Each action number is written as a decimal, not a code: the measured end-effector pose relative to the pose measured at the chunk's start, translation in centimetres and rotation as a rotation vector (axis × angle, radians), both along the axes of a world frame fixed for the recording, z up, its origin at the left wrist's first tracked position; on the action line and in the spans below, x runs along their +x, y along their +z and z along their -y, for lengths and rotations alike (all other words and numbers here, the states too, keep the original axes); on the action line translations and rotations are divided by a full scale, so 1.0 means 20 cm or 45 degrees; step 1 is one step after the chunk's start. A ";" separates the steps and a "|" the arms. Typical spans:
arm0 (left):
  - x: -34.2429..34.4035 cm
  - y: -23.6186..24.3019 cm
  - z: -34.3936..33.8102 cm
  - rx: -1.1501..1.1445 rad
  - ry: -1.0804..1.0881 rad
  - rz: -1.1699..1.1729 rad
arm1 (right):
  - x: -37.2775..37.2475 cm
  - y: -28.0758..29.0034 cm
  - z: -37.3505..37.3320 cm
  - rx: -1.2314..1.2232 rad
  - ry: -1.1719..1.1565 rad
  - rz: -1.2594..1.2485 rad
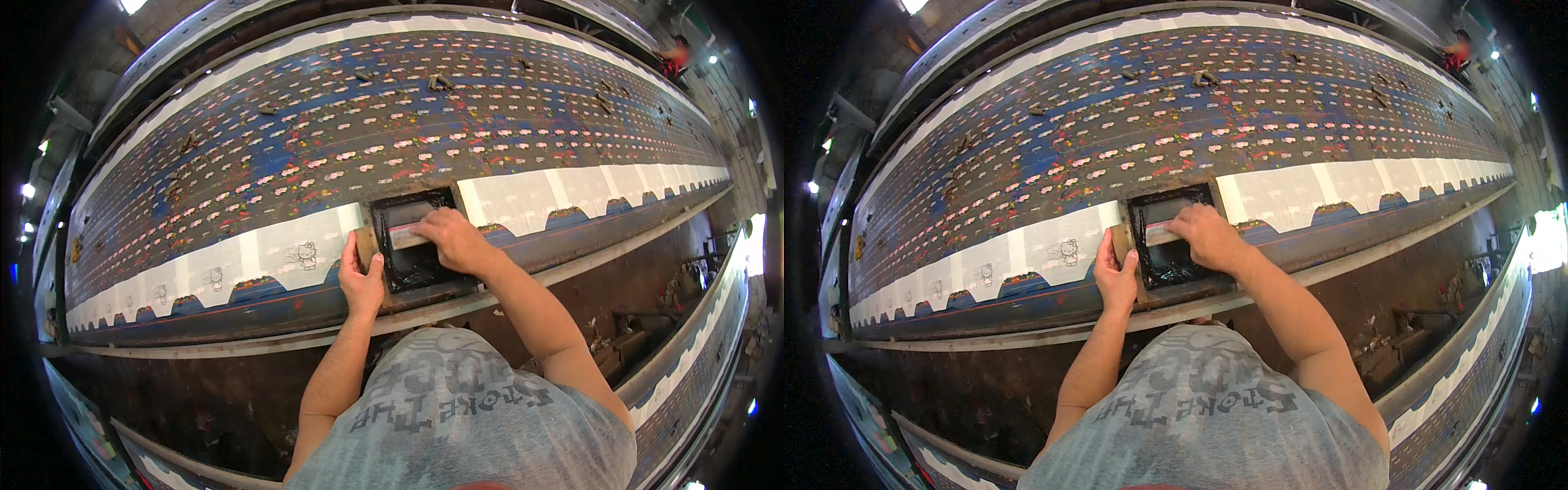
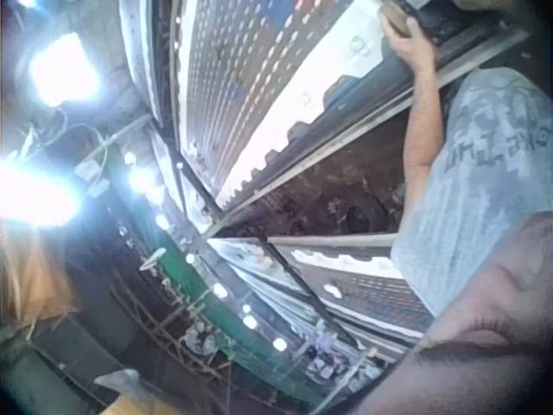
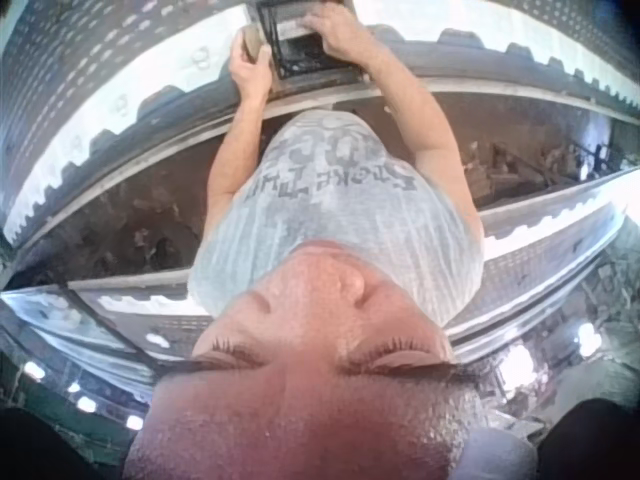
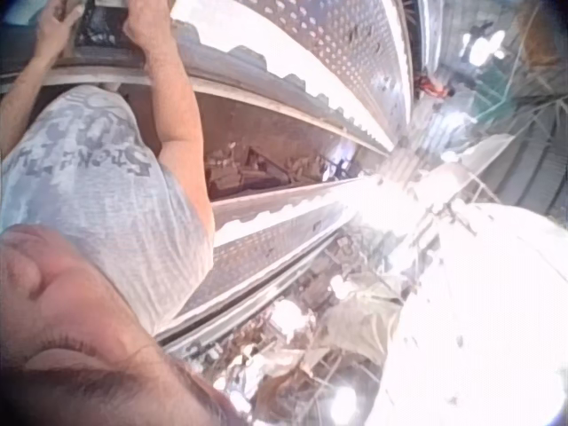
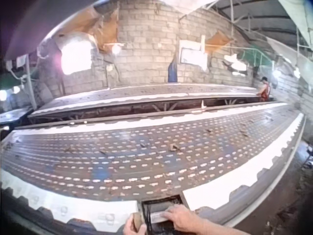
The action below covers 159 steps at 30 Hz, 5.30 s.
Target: The person repeatedly rubs a small rectangular block against a long textile roll to transfer a pattern. They occasionally pause to reposition the block and smooth the fabric. The task is performed continuously along the length of the textile.
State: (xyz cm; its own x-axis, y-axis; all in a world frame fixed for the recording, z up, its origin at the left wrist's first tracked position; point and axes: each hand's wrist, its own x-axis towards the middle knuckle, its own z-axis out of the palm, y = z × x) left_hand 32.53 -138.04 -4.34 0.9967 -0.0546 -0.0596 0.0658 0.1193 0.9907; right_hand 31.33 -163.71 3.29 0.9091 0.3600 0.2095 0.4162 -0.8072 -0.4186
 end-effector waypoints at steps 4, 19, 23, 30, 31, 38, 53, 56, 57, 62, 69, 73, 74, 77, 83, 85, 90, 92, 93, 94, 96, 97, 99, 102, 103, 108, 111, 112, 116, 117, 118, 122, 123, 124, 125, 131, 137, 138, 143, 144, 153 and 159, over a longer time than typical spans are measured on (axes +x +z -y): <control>-0.01 0.00 0.01 -0.008 0.007 -0.003 | -0.25 0.00 -0.08 0.014 0.031 0.089; -0.06 0.13 0.10 0.514 0.079 0.117 | -0.65 -0.03 -0.01 0.464 -0.490 0.221; -0.11 0.19 0.23 0.501 0.091 0.262 | -0.76 -0.12 0.15 0.859 -0.725 0.085; -0.24 0.16 0.80 0.453 0.089 0.357 | -0.92 -0.20 0.66 0.900 -0.733 0.135; -0.26 0.14 0.90 0.412 0.080 0.327 | -0.95 -0.20 0.75 0.888 -0.741 0.113; -0.36 0.08 1.35 0.379 0.085 0.223 | -1.07 -0.16 1.24 0.730 -0.640 0.235; -0.37 0.06 1.50 0.372 0.080 0.150 | -0.83 -0.01 1.35 -0.097 0.094 0.201; -0.37 0.05 1.50 0.292 0.063 0.137 | -0.78 0.00 1.35 -0.233 0.145 0.273; -0.37 0.04 1.50 0.268 0.057 0.120 | -0.75 0.02 1.37 -0.226 0.167 0.230; -0.33 -0.03 1.47 0.090 0.063 0.081 | -0.50 0.13 1.50 -0.084 0.230 0.037; -0.33 -0.04 1.41 -0.040 -0.024 0.038 | -0.09 0.05 1.53 -0.087 0.021 0.074; -0.32 -0.02 1.42 -0.024 -0.024 0.066 | -0.05 0.01 1.51 -0.067 0.011 0.076; -0.32 -0.02 1.42 -0.048 -0.028 0.063 | -0.09 0.01 1.50 -0.112 0.001 0.059; -0.33 -0.03 1.42 -0.094 -0.026 0.033 | -0.25 0.00 1.43 -0.136 -0.006 0.064; -0.32 -0.04 1.43 -0.138 -0.029 0.007 | -0.58 0.02 1.32 -0.138 0.014 0.075; -0.33 -0.03 1.43 -0.170 -0.017 0.003 | -0.66 0.04 1.29 -0.099 -0.004 0.062; -0.34 -0.01 1.44 -0.031 -0.039 0.027 | -0.78 0.06 1.25 0.022 -0.018 0.052; -0.35 -0.02 1.45 0.116 -0.033 0.129 | -0.82 0.06 1.26 0.022 -0.028 -0.046; -0.35 -0.02 1.46 0.183 -0.020 0.126 | -0.84 0.06 1.27 0.051 -0.036 -0.069; -0.35 -0.02 1.46 0.251 -0.003 0.143 | -0.86 0.06 1.28 0.071 -0.047 -0.098; -0.35 -0.01 1.48 0.358 0.029 0.176 | -0.91 0.05 1.32 0.184 -0.123 -0.013; -0.35 0.01 1.48 0.377 0.039 0.173 | -0.94 0.04 1.35 0.213 -0.168 0.024; -0.36 0.05 1.50 0.345 0.051 0.147 | -0.98 -0.01 1.42 0.287 -0.356 0.150; -0.40 0.12 1.56 0.292 0.073 0.154 | -1.05 -0.08 1.53 0.545 -0.592 0.163; -0.43 0.14 1.60 0.283 0.082 0.178 | -1.08 -0.11 1.57 0.683 -0.642 0.104; -0.52 0.13 1.97 0.200 0.083 0.339 | -1.24 -0.18 1.90 0.890 -0.674 0.047; -0.58 0.11 2.27 0.274 0.089 0.310 | -1.31 -0.19 2.17 0.840 -0.659 0.128; -0.60 0.10 2.36 0.298 0.096 0.292 | -1.34 -0.19 2.27 0.849 -0.662 0.118; -0.66 0.09 2.66 0.201 0.072 0.239 | -1.43 -0.19 2.59 0.870 -0.644 0.109; -0.68 0.09 2.71 0.211 0.081 0.245 | -1.45 -0.19 2.65 0.856 -0.627 0.122; -0.68 0.10 2.75 0.224 0.069 0.238 | -1.47 -0.18 2.70 0.841 -0.612 0.132; -0.73 0.10 2.87 0.205 0.059 0.130 | -1.48 -0.16 2.83 0.660 -0.496 0.251; -0.72 0.10 2.88 0.202 0.054 0.132 | -1.48 -0.15 2.85 0.621 -0.437 0.258; -0.72 0.10 2.89 0.185 0.046 0.132 | -1.46 -0.14 2.86 0.590 -0.376 0.282; -0.72 0.10 2.90 0.156 0.048 0.137 | -1.45 -0.13 2.87 0.566 -0.319 0.316; -0.70 0.06 2.92 0.174 0.032 0.123 | -1.31 -0.04 2.78 0.237 -0.026 0.263; -0.70 0.04 2.94 0.150 0.027 0.094 | -1.16 0.01 2.74 -0.139 0.059 0.291; -0.70 0.04 2.94 0.119 0.021 0.099 | -1.14 0.03 2.75 -0.169 0.077 0.269; -0.68 0.02 2.91 0.178 0.035 0.102 | -0.87 0.17 2.90 -0.192 0.201 -0.127; -0.67 0.01 2.91 0.086 0.039 0.074 | -0.80 0.18 2.92 -0.159 0.198 -0.200; -0.65 -0.01 2.87 -0.042 -0.042 0.023 | -0.40 0.06 2.90 -0.135 -0.177 0.005; -0.65 -0.01 2.86 -0.055 -0.054 0.022 | -0.57 0.02 2.85 -0.194 -0.080 0.080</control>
